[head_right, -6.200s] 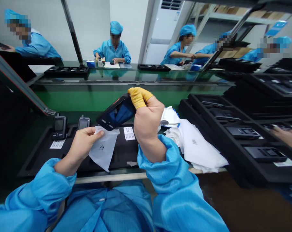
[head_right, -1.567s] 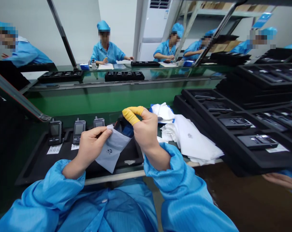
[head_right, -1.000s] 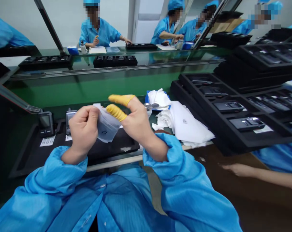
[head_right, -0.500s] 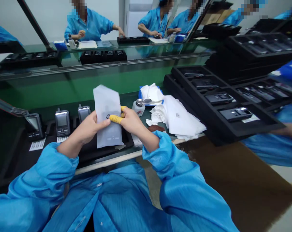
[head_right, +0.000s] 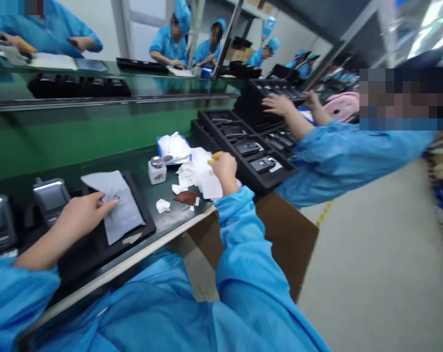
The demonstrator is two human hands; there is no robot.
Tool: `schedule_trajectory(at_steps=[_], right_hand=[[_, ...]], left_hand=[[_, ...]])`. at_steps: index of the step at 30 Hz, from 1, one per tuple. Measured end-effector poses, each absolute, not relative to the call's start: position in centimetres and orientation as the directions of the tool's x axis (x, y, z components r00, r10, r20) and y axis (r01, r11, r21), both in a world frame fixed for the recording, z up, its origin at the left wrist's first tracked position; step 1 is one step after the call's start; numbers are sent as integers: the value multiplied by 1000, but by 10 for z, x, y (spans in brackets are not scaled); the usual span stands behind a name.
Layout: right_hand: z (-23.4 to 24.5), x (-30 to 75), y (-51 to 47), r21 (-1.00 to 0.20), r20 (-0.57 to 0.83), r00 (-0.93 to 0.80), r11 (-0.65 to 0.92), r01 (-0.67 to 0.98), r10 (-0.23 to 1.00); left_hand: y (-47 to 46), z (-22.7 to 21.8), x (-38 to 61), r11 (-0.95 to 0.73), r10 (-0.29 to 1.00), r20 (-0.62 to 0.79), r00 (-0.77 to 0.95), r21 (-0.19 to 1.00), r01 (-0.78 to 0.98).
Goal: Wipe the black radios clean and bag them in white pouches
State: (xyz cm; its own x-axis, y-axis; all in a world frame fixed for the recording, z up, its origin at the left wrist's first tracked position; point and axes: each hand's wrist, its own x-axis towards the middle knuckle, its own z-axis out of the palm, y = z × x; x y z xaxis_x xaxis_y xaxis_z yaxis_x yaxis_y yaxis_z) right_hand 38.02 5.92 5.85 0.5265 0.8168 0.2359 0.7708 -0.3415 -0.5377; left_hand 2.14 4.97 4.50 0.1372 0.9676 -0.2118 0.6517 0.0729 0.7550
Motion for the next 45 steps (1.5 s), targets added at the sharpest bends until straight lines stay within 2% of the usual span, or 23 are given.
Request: schedule_trajectory(at_steps=[1, 3, 5, 7, 11, 15, 17, 18, 19, 21, 23, 25, 28, 30, 32, 34, 35, 37, 38, 39, 42, 45], right_hand=[[50, 387, 62, -528, 190, 565, -402, 748, 803], [34, 392, 65, -556, 133, 619, -459, 693, 774], [24, 391, 67, -614, 110, 631, -447, 651, 768], [21, 390, 68, -689, 109, 623, -393, 609, 774], [38, 395, 64, -820, 128, 600, -256, 512, 790], [76, 374, 51, -909, 168, 512, -69, 412, 842], [91, 340, 41, -957, 182, 392, 70, 282, 902], [96, 318, 36, -982, 185, 290, 164, 94, 939], [98, 295, 31, -977, 173, 188, 193, -93, 967], [95, 247, 22, -941, 105, 2, 100, -323, 994], [85, 204, 17, -904, 15, -174, -61, -424, 985], [71, 170, 14, -870, -56, -298, -193, -453, 953], [52, 135, 13, -836, -109, -396, -300, -460, 912], [41, 118, 11, -823, -128, -445, -345, -450, 886], [35, 106, 11, -847, -173, -521, -397, -355, 836], [35, 98, 17, -919, -228, -593, -373, -131, 772], [38, 95, 24, -954, -243, -600, -301, 5, 762], [50, 87, 47, -957, -210, -546, -56, 285, 811], [57, 81, 62, -907, -139, -469, 77, 413, 872], [63, 74, 78, -803, -80, -398, 178, 569, 914], [74, 46, 122, -688, -52, -331, 207, 696, 942], [71, 19, 148, -602, -121, -289, 162, 782, 950]], left_hand=[[49, 51, 19, -23, 969, -182, 166, 603, 798], [45, 61, 16, -160, 965, -144, 219, 336, 928], [39, 68, 15, -188, 965, -123, 229, 279, 942], [34, 73, 13, -168, 976, -78, 204, 332, 928], [24, 74, 4, -137, 986, -5, 164, 528, 838], [20, 67, 0, -104, 984, -14, 180, 770, 630], [20, 62, 4, -41, 970, -69, 231, 898, 439], [20, 60, 6, 16, 957, -108, 269, 947, 322], [20, 59, 9, 88, 937, -149, 317, 976, 198], [19, 59, 12, 244, 885, -203, 420, 969, -46], [16, 61, 10, 323, 855, -162, 492, 910, -260], [10, 63, 4, 281, 872, -54, 487, 869, -407], [2, 65, -13, 133, 942, 35, 333, 873, -468], [-3, 62, -29, 48, 988, 23, 156, 896, -441], [-6, 58, -48, -15, 998, -9, -62, 929, -369], [-10, 52, -72, -18, 969, -40, -245, 974, -228], [-13, 49, -84, 10, 954, -54, -294, 989, -147], [-17, 44, -105, 111, 949, -101, -298, 994, 15], [-18, 42, -113, 159, 954, -128, -271, 983, 96], [-20, 40, -119, 194, 958, -151, -244, 967, 167], [-21, 39, -126, 227, 963, -169, -209, 926, 300], [-21, 44, -127, 208, 966, -141, -215, 921, 330]])
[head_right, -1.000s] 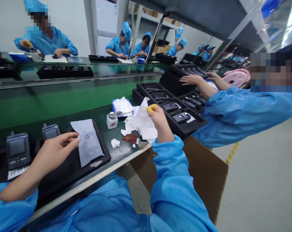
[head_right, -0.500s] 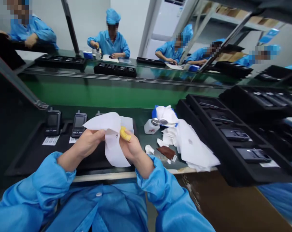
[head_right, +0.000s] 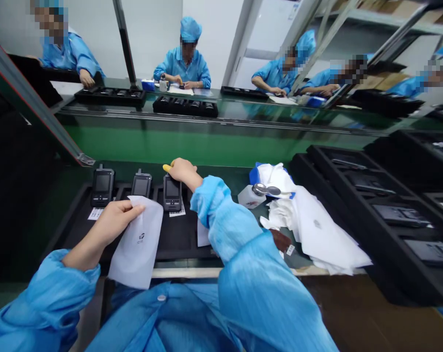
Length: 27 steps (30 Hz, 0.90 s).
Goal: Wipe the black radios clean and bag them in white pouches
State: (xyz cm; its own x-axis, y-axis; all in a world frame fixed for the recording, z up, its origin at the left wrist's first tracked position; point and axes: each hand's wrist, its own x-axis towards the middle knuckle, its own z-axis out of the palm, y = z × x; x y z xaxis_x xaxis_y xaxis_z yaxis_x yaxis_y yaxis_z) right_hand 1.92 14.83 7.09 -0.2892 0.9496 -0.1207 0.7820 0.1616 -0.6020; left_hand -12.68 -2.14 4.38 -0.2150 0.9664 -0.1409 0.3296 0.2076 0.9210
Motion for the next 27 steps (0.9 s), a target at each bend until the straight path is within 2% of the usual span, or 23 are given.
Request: schedule_trajectory(at_steps=[4, 9, 11, 13, 17, 19, 22, 25, 27], right_hand=[[64, 8, 153, -553, -168, -309, 170, 816, 936], [81, 29, 131, -537, -101, -357, 251, 805, 929], [92, 42, 119, -534, -22, -349, 284, 796, 937], [100, 56, 109, -569, 113, -298, 307, 763, 948], [114, 86, 100, -730, 411, -97, 391, 560, 907], [122, 100, 96, -763, 513, -25, 469, 445, 858], [139, 112, 86, -750, 618, 55, 566, 343, 784], [155, 115, 70, -728, 675, 115, 634, 260, 729], [161, 113, 61, -729, 682, 135, 654, 203, 719]], left_hand=[[-25, 53, -132, 196, 962, -103, -254, 907, 374], [-31, 55, -133, 247, 969, -233, -81, 932, 265], [-33, 56, -129, 224, 974, -219, -53, 965, 133], [-33, 58, -124, 205, 977, -206, -55, 979, -10], [-29, 59, -113, 241, 963, -257, -77, 955, -174], [-27, 58, -106, 254, 955, -276, -104, 948, -190], [-24, 59, -94, 210, 959, -239, -152, 960, -186], [-24, 63, -84, 109, 969, -141, -201, 981, -159], [-24, 66, -79, 97, 969, -123, -214, 987, -128]])
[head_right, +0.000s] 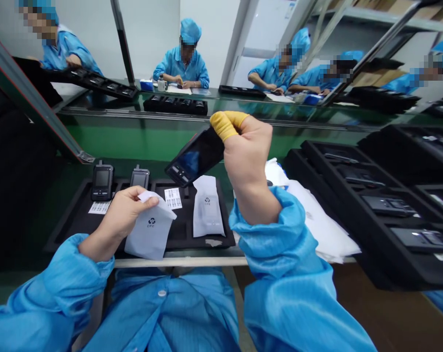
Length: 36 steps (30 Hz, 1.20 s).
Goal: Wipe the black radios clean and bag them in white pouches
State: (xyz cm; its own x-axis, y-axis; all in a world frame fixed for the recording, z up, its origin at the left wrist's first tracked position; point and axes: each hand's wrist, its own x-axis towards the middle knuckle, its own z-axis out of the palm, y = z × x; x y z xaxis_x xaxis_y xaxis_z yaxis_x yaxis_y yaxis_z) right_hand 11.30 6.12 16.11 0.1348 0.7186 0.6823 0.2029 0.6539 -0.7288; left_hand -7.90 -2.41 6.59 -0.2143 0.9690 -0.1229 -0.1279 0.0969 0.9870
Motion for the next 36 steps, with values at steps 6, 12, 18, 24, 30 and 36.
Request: schedule_trajectory(at_steps=[6, 12, 18, 24, 30, 36], right_hand=[[163, 108, 54, -756, 655, 153, 644, 121, 740], [156, 106, 60, -732, 674, 88, 646, 216, 734], [149, 90, 64, -736, 676, 176, 669, 106, 715], [147, 79, 63, -748, 664, 131, 648, 143, 737], [143, 79, 54, -759, 651, 126, 642, 110, 748], [129, 85, 61, -762, 648, 41, 646, 46, 761]], left_hand=[[-24, 70, -73, 91, 978, -122, -168, 979, -182], [-22, 65, -74, 59, 955, -93, -281, 990, -127], [-23, 62, -70, 27, 973, -68, -219, 982, -187], [-27, 62, -67, 43, 963, -71, -260, 993, -113], [-27, 55, -72, 40, 948, -47, -316, 999, -27], [-27, 49, -71, 58, 967, -87, -240, 990, -127]])
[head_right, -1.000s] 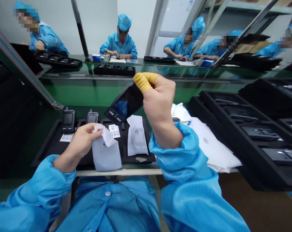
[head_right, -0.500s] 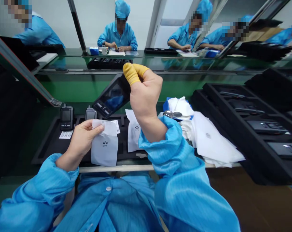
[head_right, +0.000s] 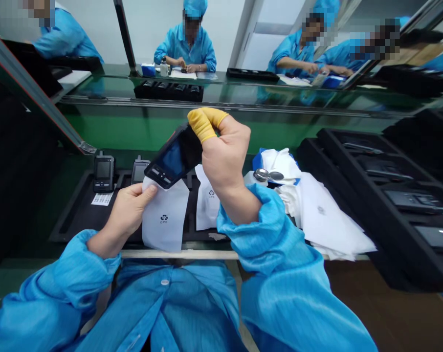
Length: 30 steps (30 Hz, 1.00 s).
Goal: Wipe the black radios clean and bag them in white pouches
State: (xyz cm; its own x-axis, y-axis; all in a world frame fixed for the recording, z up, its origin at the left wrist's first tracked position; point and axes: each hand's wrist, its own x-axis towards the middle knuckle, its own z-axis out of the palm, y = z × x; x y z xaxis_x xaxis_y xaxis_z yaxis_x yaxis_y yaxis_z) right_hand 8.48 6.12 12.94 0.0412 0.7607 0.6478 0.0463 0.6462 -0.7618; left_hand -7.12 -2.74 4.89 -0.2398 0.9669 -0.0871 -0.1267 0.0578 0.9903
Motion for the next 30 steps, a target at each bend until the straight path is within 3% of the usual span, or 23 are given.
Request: schedule_trajectory(at_steps=[10, 14, 17, 24, 30], right_hand=[[118, 90, 63, -771, 635, 89, 636, 23, 767], [122, 89, 61, -762, 637, 163, 648, -15, 753], [124, 88, 60, -757, 650, 154, 652, 49, 744], [126, 95, 52, -794, 606, 132, 607, 41, 784], [133, 93, 47, -786, 598, -26, 593, 176, 801]], left_hand=[[-25, 53, -62, -31, 975, -57, -213, 921, -388], [-26, 56, -61, 48, 991, -91, -103, 931, -361], [-26, 56, -60, 106, 990, -133, -53, 931, -348], [-21, 53, -59, -84, 982, 6, -188, 908, -410], [-20, 58, -62, -86, 985, 46, -164, 965, -246]])
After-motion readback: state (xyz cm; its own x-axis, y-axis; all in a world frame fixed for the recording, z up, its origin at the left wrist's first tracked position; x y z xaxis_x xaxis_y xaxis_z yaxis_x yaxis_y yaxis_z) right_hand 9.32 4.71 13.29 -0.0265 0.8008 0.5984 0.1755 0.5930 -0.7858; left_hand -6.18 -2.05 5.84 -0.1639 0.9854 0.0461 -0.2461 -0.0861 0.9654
